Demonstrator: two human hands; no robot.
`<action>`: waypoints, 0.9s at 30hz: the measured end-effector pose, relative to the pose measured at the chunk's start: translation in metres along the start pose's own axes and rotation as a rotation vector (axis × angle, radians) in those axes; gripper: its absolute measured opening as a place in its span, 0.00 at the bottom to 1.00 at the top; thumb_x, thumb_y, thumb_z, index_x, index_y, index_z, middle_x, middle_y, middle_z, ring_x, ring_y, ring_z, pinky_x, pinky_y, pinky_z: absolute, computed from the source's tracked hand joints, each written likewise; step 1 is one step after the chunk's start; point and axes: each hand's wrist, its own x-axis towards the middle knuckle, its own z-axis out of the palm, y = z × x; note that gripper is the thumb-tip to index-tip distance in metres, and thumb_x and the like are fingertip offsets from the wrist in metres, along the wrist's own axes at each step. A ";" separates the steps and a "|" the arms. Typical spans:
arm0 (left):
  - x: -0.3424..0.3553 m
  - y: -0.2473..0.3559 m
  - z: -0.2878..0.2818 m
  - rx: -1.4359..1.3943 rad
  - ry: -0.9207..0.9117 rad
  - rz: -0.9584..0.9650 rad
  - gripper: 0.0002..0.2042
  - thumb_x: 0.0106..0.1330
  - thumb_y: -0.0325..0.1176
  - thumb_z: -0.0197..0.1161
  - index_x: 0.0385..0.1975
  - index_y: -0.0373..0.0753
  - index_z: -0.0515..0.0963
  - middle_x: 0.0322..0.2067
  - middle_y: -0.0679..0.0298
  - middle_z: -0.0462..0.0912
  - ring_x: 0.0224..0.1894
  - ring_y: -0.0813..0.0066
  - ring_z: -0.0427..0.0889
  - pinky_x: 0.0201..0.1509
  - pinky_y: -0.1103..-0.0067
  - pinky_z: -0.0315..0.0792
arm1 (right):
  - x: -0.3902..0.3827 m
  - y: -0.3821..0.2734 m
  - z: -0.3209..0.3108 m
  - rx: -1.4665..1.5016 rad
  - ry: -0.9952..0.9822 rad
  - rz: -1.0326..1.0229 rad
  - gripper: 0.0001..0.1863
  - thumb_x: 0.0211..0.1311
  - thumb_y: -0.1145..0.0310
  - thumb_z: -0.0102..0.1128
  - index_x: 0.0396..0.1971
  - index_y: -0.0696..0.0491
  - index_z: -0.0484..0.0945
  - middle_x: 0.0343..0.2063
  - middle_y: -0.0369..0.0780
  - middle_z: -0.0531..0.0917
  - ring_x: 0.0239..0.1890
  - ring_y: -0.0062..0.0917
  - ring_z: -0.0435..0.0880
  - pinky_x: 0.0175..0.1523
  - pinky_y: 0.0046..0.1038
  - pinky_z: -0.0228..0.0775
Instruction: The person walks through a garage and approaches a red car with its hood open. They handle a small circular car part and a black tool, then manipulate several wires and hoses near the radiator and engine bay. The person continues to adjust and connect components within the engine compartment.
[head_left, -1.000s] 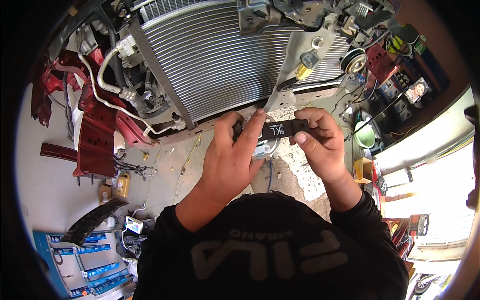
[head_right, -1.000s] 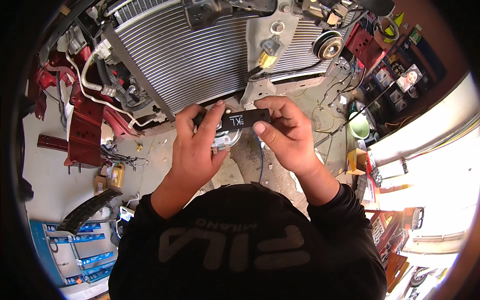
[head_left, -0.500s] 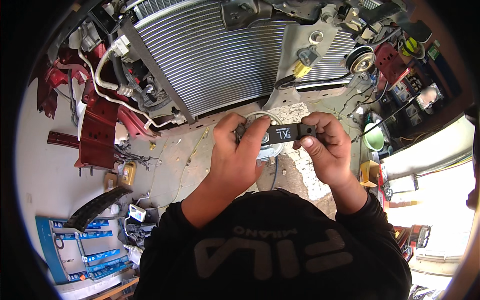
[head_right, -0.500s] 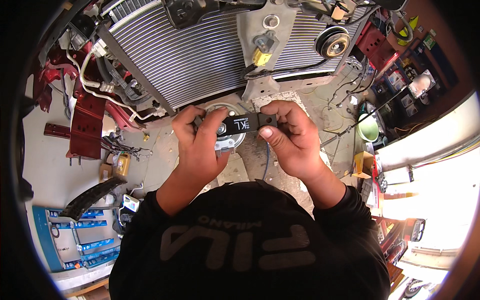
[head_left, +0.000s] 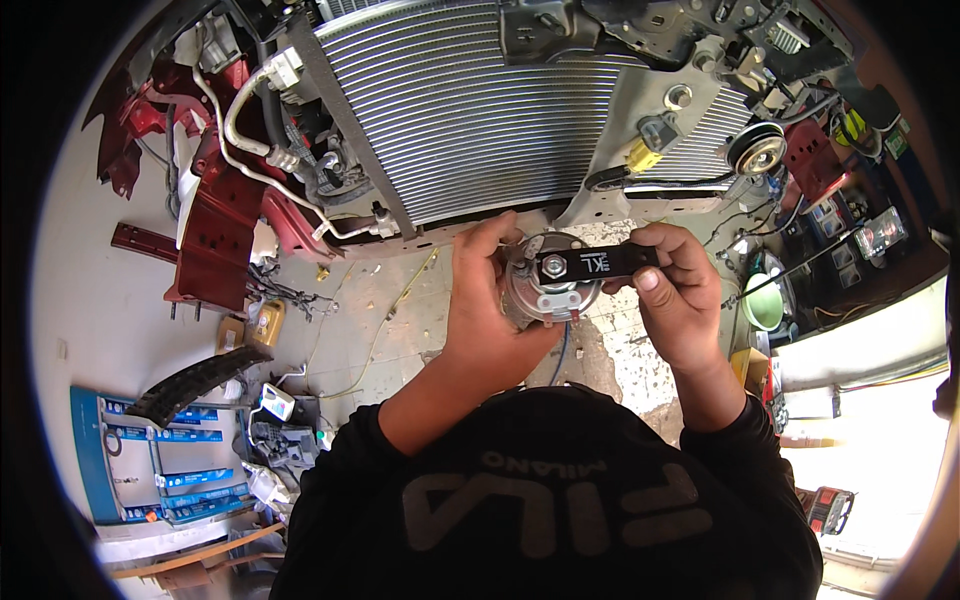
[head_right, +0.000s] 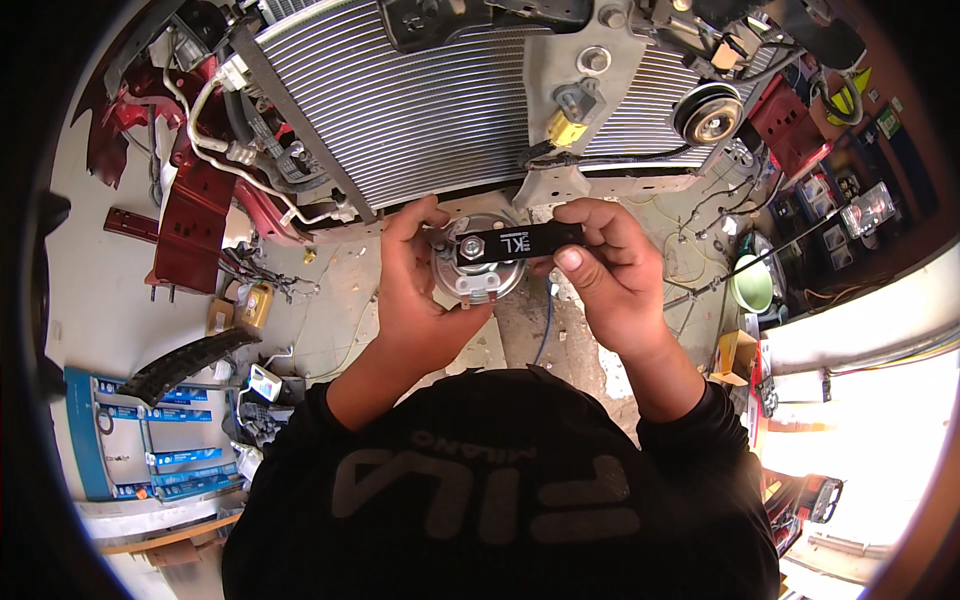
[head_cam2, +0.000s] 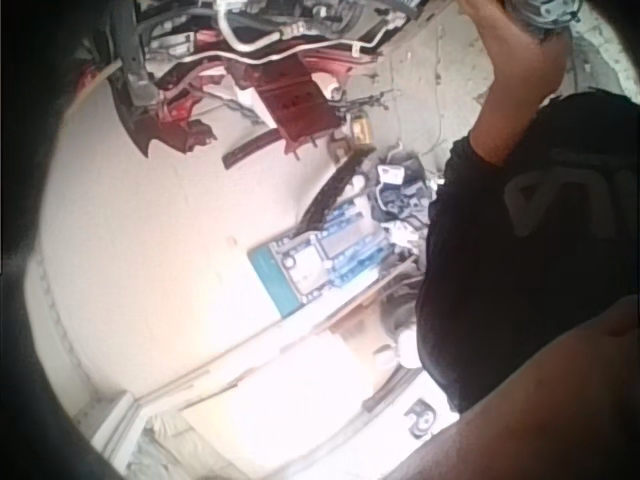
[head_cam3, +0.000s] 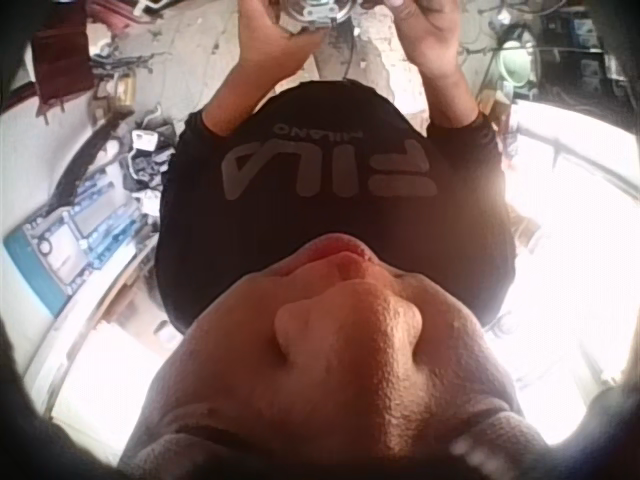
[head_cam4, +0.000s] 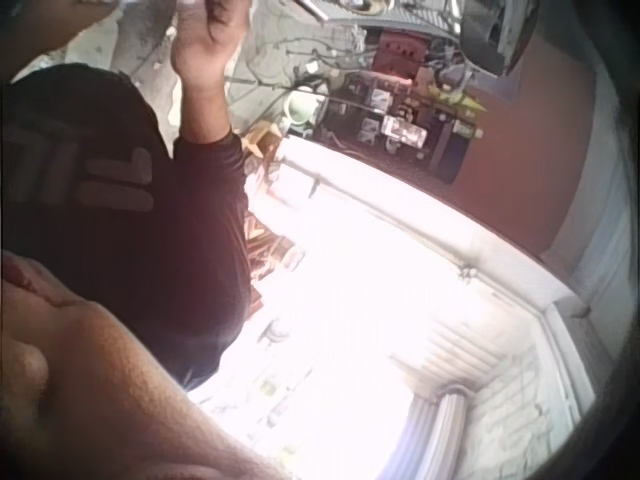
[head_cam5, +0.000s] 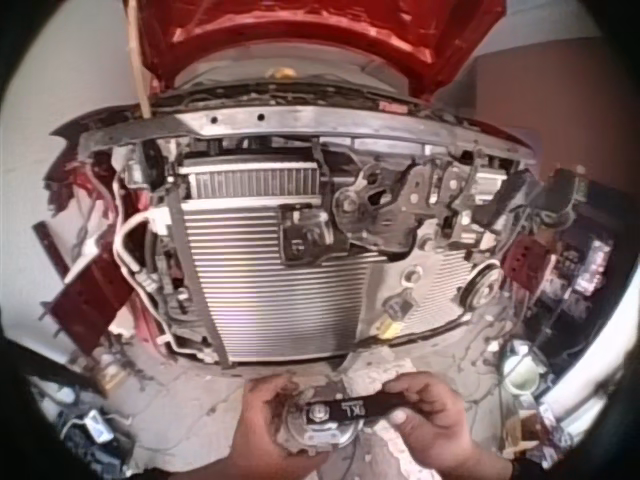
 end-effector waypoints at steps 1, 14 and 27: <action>-0.002 0.000 -0.001 -0.061 -0.006 -0.026 0.47 0.53 0.14 0.75 0.75 0.33 0.56 0.66 0.50 0.64 0.66 0.61 0.75 0.69 0.65 0.74 | 0.000 0.002 0.000 0.026 0.021 -0.008 0.20 0.80 0.72 0.62 0.63 0.64 0.71 0.48 0.49 0.88 0.47 0.31 0.89 0.57 0.33 0.83; -0.010 0.007 -0.012 -0.161 -0.110 -0.188 0.47 0.54 0.19 0.81 0.74 0.37 0.62 0.66 0.58 0.69 0.72 0.63 0.73 0.73 0.63 0.70 | -0.006 0.001 -0.005 -0.005 0.062 -0.005 0.20 0.79 0.73 0.64 0.62 0.64 0.72 0.47 0.48 0.88 0.46 0.31 0.90 0.55 0.34 0.84; 0.011 0.038 0.003 0.335 -0.366 -0.046 0.35 0.56 0.38 0.82 0.63 0.33 0.76 0.52 0.49 0.84 0.52 0.49 0.87 0.55 0.64 0.81 | 0.000 -0.028 -0.005 -0.621 0.064 -0.130 0.26 0.71 0.67 0.76 0.62 0.58 0.75 0.47 0.41 0.81 0.46 0.25 0.83 0.48 0.28 0.81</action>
